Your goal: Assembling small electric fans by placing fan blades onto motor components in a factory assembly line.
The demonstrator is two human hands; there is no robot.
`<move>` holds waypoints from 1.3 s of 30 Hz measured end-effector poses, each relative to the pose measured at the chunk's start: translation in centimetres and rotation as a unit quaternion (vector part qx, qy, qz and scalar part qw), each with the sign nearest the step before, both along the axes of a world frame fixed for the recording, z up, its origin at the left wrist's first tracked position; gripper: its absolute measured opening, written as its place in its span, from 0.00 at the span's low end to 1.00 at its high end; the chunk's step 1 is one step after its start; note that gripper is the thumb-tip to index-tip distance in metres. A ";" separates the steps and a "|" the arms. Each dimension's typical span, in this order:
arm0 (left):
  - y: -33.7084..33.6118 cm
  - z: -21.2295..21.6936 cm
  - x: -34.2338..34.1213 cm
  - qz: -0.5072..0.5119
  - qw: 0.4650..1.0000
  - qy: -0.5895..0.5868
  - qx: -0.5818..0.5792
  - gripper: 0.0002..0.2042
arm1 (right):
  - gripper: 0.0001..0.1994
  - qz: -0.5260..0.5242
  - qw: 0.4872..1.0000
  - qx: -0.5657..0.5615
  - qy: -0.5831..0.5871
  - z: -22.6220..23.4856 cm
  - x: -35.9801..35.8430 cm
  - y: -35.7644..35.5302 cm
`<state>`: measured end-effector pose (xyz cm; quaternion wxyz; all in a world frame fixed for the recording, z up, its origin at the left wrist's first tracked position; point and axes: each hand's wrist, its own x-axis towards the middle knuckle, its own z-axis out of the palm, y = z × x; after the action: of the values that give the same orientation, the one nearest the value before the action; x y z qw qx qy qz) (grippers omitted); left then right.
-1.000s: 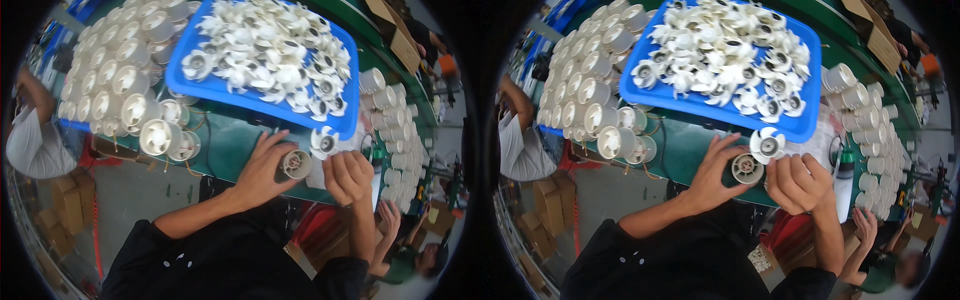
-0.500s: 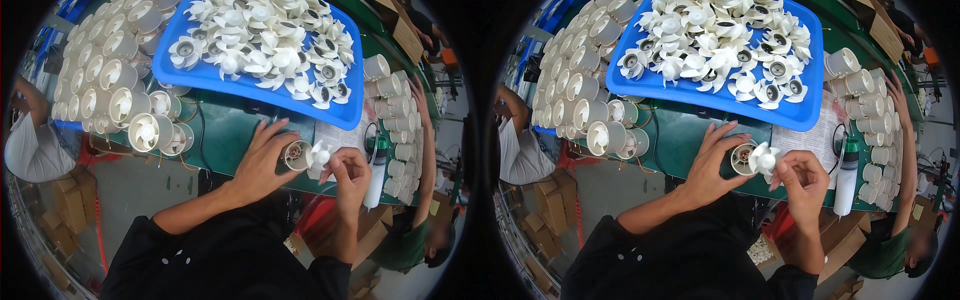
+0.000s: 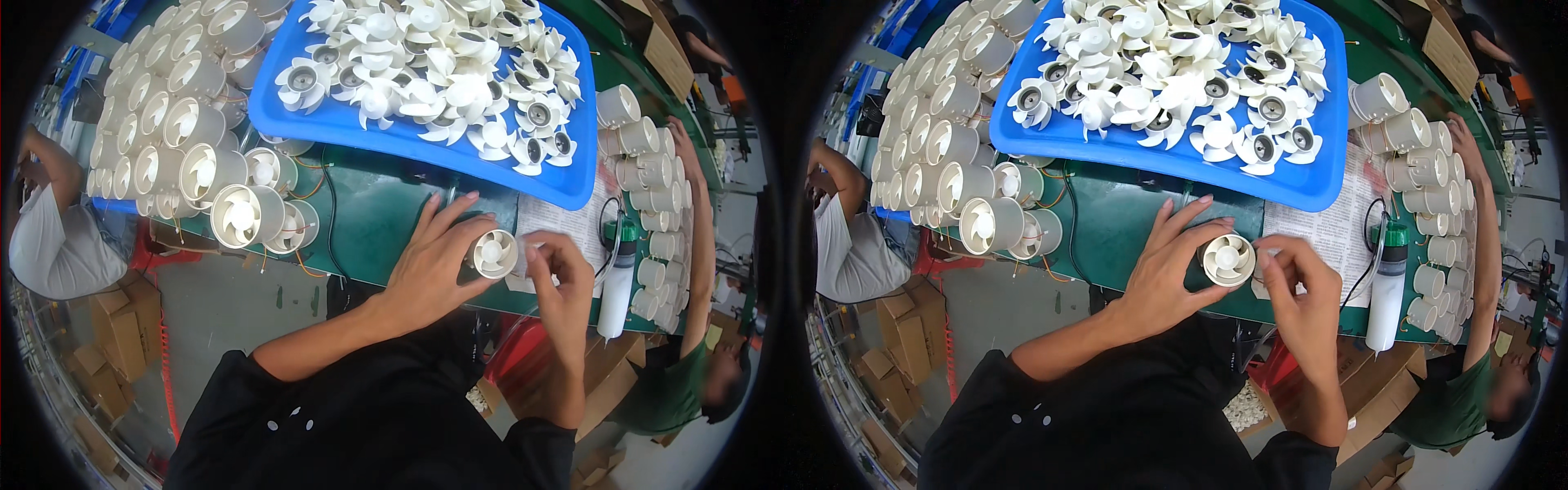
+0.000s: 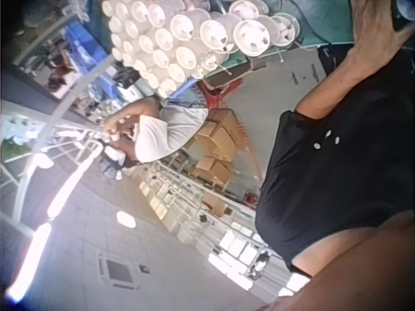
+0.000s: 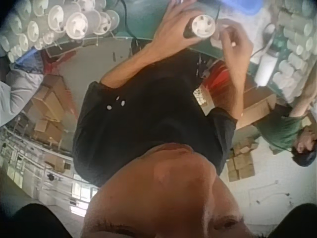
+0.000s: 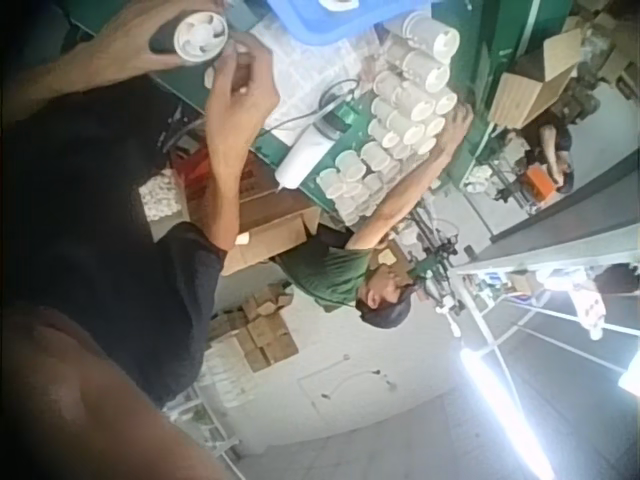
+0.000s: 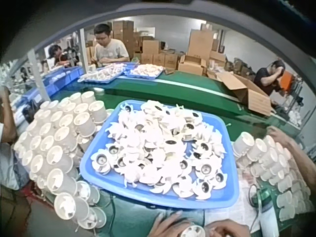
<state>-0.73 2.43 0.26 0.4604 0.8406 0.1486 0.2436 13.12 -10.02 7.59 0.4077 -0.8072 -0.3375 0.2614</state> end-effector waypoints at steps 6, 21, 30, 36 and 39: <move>0.3 0.0 0.0 -0.029 0.999 0.030 0.020 0.32 | 0.11 0.170 0.961 -0.053 -0.212 3.3 0.2 2.1; -1.3 1.2 -2.1 0.050 0.985 -0.161 -0.038 0.36 | 0.37 0.030 0.983 0.070 -0.165 -2.5 -6.0 -1.2; -1.3 2.9 -7.4 0.178 0.932 -0.293 0.117 0.15 | 0.28 0.033 0.998 0.031 -0.045 -2.1 -8.1 3.5; -2.8 -0.2 -10.1 0.013 0.955 -0.290 0.065 0.06 | 0.26 0.063 0.994 0.025 0.091 -3.7 -9.8 11.0; -2.8 -2.3 -9.9 -0.012 0.964 -0.258 0.061 0.06 | 0.28 0.076 0.992 0.055 0.090 -4.5 -10.5 13.1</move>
<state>-10.60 -0.41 -1.99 0.4340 0.7773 -0.0004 0.4554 2.61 3.08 3.13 0.4589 -0.7289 -0.3735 0.3444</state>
